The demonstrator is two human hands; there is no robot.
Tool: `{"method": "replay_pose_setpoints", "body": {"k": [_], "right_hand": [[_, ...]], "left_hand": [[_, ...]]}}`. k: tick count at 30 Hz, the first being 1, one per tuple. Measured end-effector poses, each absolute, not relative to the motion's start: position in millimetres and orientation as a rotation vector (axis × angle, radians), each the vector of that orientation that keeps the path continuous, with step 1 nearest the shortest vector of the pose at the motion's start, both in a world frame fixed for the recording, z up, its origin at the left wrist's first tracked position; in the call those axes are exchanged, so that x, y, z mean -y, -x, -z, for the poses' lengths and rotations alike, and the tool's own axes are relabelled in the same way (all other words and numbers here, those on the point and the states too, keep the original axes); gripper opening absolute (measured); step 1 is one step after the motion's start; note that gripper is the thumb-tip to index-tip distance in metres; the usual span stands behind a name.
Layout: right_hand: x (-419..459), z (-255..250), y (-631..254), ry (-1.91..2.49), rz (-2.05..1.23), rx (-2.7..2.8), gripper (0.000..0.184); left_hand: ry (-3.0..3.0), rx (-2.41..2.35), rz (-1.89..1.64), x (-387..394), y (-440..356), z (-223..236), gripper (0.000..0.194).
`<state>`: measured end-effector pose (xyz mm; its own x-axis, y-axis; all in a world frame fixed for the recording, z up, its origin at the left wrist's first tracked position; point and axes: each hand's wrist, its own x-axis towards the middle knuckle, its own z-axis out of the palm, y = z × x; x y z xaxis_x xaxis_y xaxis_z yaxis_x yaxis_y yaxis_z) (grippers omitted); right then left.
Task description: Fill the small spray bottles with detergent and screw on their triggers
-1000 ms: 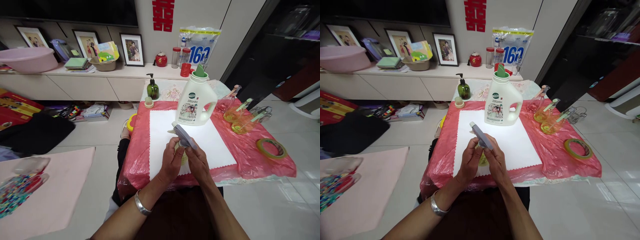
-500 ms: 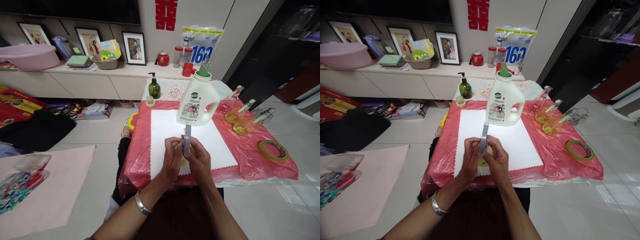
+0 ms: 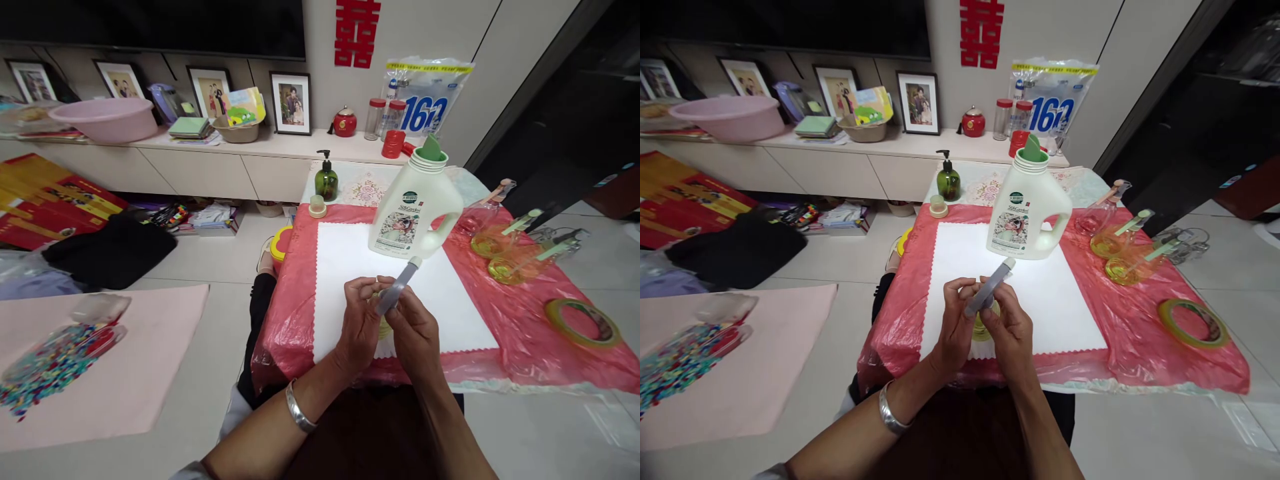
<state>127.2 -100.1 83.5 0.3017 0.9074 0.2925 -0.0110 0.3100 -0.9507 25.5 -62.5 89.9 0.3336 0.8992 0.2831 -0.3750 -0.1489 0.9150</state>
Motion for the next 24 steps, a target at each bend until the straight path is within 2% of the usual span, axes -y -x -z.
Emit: {"method": "replay_pose_setpoints", "body": {"k": [7,13,18,24], "right_hand": [[98,-82,-121,1.057,-0.86,0.875,0.046],[101,-83,-128,1.021,-0.894,1.079,0.036],[100,-77,-127,1.055,-0.873,1.021,0.035],[96,-74,-117,1.082,-0.849,0.843,0.05]], "left_hand": [[-1.24,-0.667,-1.192,59,-21,-76,0.034],[-1.184,-0.654,-1.216,59,-25,-74,0.036],[-1.181,-0.616,-1.256,59,-27,-82,0.032],[-1.124,-0.575,-1.231,61,-24,-89,0.033]]}}
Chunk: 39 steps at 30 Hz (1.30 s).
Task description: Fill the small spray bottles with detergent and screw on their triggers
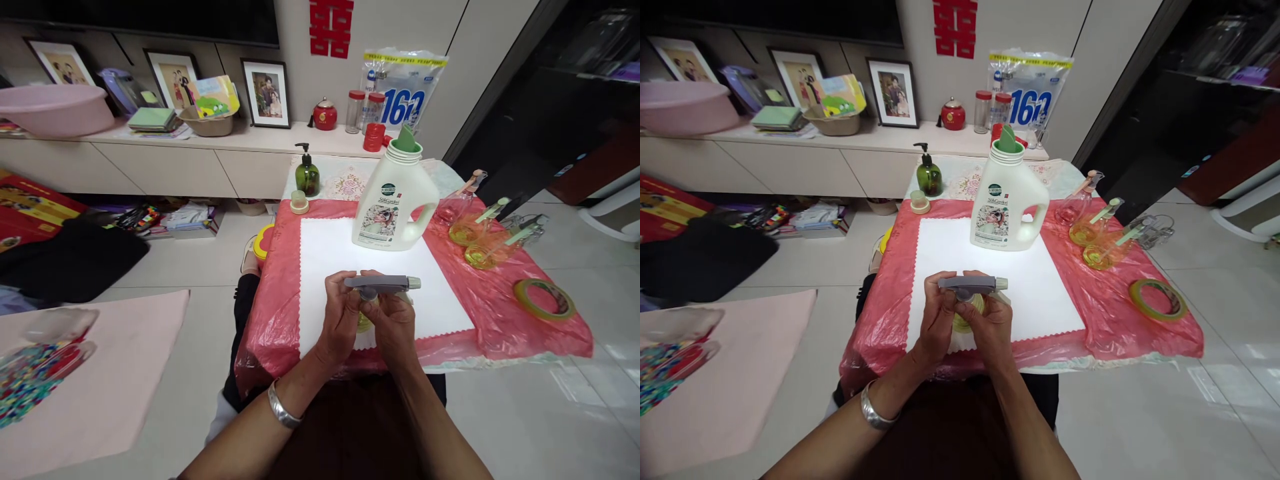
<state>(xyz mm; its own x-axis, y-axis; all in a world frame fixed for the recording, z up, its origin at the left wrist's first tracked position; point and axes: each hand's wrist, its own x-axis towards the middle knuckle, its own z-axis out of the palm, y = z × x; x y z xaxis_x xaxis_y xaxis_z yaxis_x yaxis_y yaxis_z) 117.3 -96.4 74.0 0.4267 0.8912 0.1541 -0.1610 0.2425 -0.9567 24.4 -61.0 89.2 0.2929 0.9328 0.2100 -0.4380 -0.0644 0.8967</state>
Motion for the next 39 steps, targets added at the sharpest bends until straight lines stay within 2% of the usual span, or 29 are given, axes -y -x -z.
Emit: {"method": "replay_pose_setpoints", "body": {"k": [3,8,13,19,26,36,39], "right_hand": [[97,-74,-117,1.087,-0.827,0.872,0.051],[100,-68,-122,1.088,-0.769,1.054,0.035],[99,-73,-121,1.098,-0.747,1.016,0.035],[97,-90,-119,1.143,-0.605,1.117,0.033],[96,-85,-129,1.085,-0.705,1.238,0.039],[95,-83,-129,1.087,-0.727,1.124,0.023],[95,-86,-131,1.098,-0.741,1.153,0.025]], "left_hand": [[-1.101,-0.563,-1.223,61,-24,-89,0.035],[-1.097,-0.54,-1.236,61,-28,-88,0.032],[-1.123,-0.559,-1.26,61,-28,-87,0.028],[-1.152,-0.597,-1.208,61,-24,-85,0.034],[-1.132,-0.56,-1.209,59,-27,-79,0.032],[-1.146,-0.628,-1.218,61,-23,-82,0.032],[-1.127,-0.601,-1.208,60,-23,-80,0.032]]}}
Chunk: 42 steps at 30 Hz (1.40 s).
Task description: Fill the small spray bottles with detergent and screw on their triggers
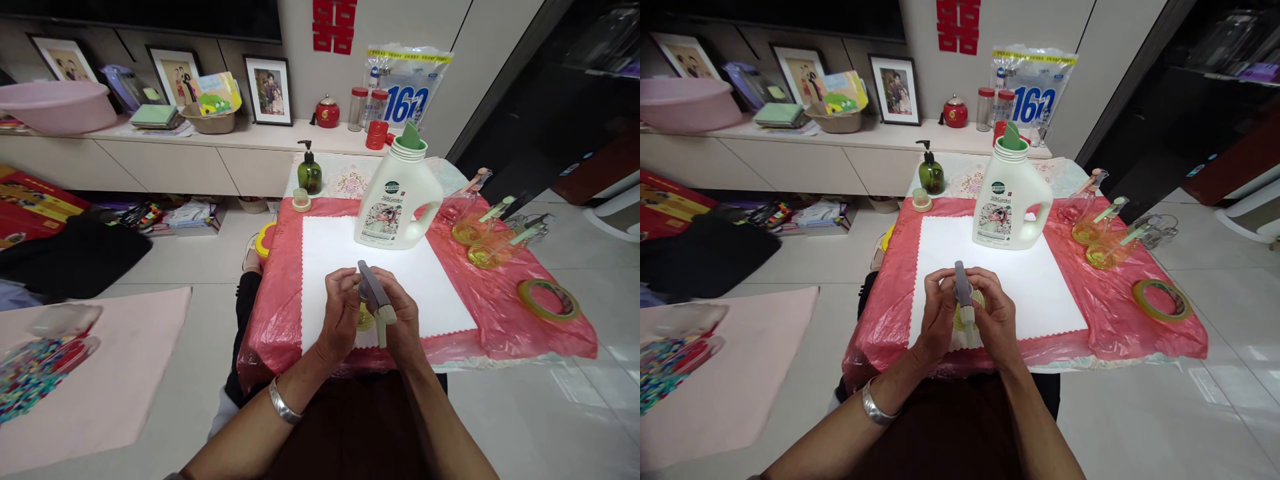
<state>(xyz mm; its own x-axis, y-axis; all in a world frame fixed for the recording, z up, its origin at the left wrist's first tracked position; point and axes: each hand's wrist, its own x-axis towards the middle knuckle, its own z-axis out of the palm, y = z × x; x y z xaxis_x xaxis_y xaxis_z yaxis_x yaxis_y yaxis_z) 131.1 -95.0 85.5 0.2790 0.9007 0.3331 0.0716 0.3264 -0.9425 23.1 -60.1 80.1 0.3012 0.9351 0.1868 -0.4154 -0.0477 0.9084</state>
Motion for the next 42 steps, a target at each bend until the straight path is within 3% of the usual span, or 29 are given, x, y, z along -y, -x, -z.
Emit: {"method": "replay_pose_setpoints", "body": {"k": [5,14,23,34,42], "right_hand": [[95,-96,-136,1.143,-0.808,1.274,0.037],[95,-99,-127,1.149,-0.699,1.146,0.024],[96,-94,-144,1.127,-0.77,1.354,0.036],[95,-94,-137,1.147,-0.665,1.283,0.015],[99,-84,-142,1.159,-0.655,1.276,0.032]], "left_hand": [[-1.151,-0.553,-1.2,58,-27,-73,0.033],[-1.205,-0.569,-1.21,59,-27,-70,0.034],[-1.226,-0.579,-1.216,59,-26,-77,0.03],[-1.296,-0.664,-1.262,62,-29,-80,0.031],[-1.377,-0.571,-1.054,53,-13,-75,0.034]]}}
